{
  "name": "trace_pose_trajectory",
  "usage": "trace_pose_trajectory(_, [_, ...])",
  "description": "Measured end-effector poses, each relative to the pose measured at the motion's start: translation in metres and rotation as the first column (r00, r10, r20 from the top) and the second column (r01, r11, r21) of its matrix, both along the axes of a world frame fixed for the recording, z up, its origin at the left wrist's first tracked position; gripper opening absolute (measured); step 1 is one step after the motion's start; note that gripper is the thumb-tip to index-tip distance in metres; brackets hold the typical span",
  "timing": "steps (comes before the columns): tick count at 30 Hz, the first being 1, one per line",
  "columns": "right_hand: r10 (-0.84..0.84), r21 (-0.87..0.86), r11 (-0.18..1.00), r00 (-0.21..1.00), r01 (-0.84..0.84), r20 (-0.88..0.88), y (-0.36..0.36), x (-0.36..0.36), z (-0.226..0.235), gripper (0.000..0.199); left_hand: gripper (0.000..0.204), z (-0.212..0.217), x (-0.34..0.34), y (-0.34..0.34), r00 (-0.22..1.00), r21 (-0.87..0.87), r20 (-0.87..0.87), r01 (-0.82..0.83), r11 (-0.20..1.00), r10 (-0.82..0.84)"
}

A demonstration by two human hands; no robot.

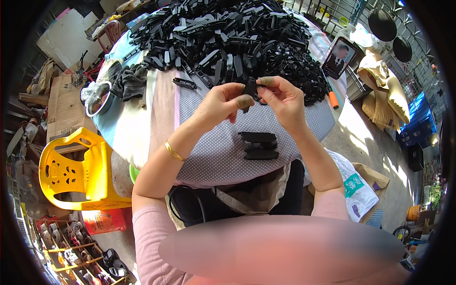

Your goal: Assembling small black plastic components by hand and using a small hand tool.

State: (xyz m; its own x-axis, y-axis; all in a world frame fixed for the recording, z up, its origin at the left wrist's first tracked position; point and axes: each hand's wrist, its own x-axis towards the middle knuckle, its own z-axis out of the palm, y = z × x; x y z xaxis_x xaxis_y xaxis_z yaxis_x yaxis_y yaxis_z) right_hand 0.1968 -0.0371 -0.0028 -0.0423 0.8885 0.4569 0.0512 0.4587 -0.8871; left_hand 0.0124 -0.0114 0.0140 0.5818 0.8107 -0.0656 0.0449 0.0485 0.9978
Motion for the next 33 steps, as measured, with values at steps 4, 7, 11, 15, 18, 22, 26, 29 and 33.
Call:
trace_pose_trajectory(4, [-0.035, 0.081, 0.996, 0.999, 0.036, -0.010, -0.001, -0.002, 0.002, 0.015, 0.038, -0.012, 0.004, 0.002, 0.985, 0.286, -0.032, -0.155, 0.946, 0.171])
trace_pose_trajectory(7, [-0.091, 0.098, 0.991, 0.995, 0.086, 0.044, -0.001, -0.004, 0.001, 0.013, 0.033, -0.009, 0.003, 0.000, 0.963, 0.318, -0.170, -0.146, 0.937, 0.208])
trace_pose_trajectory(11, [-0.236, 0.223, 0.956, 0.954, 0.193, 0.187, -0.004, -0.007, 0.004, 0.013, 0.029, -0.012, 0.008, -0.004, 0.984, 0.088, 0.072, -0.171, 0.981, 0.164])
trace_pose_trajectory(15, [-0.326, 0.337, 0.911, 0.914, 0.237, 0.240, -0.001, -0.009, 0.000, 0.012, 0.028, -0.011, 0.013, -0.010, 0.985, 0.111, 0.057, -0.167, 0.980, 0.162])
trace_pose_trajectory(18, [-0.405, 0.417, 0.870, 0.862, 0.261, 0.306, 0.000, -0.012, 0.000, 0.012, 0.025, -0.015, 0.012, -0.007, 0.986, 0.077, 0.121, -0.125, 0.989, 0.115])
trace_pose_trajectory(22, [-0.484, 0.517, 0.812, 0.807, 0.270, 0.339, -0.001, -0.014, 0.002, 0.010, 0.026, -0.018, 0.015, -0.010, 0.967, -0.022, 0.233, -0.100, 0.995, 0.102])
trace_pose_trajectory(26, [-0.564, 0.617, 0.746, 0.728, 0.249, 0.388, -0.004, -0.016, 0.003, 0.008, 0.025, -0.024, 0.021, -0.013, 0.972, 0.141, 0.182, -0.176, 0.974, 0.149])
trace_pose_trajectory(29, [-0.611, 0.667, 0.719, 0.638, 0.197, 0.470, -0.004, -0.019, 0.000, 0.008, 0.025, -0.018, 0.020, -0.018, 0.964, 0.294, -0.082, -0.218, 0.930, 0.252])
trace_pose_trajectory(33, [-0.638, 0.656, 0.731, 0.528, 0.188, 0.560, -0.006, -0.021, -0.005, 0.008, 0.025, -0.020, 0.022, -0.020, 0.900, 0.639, -0.119, -0.254, 0.726, 0.419])
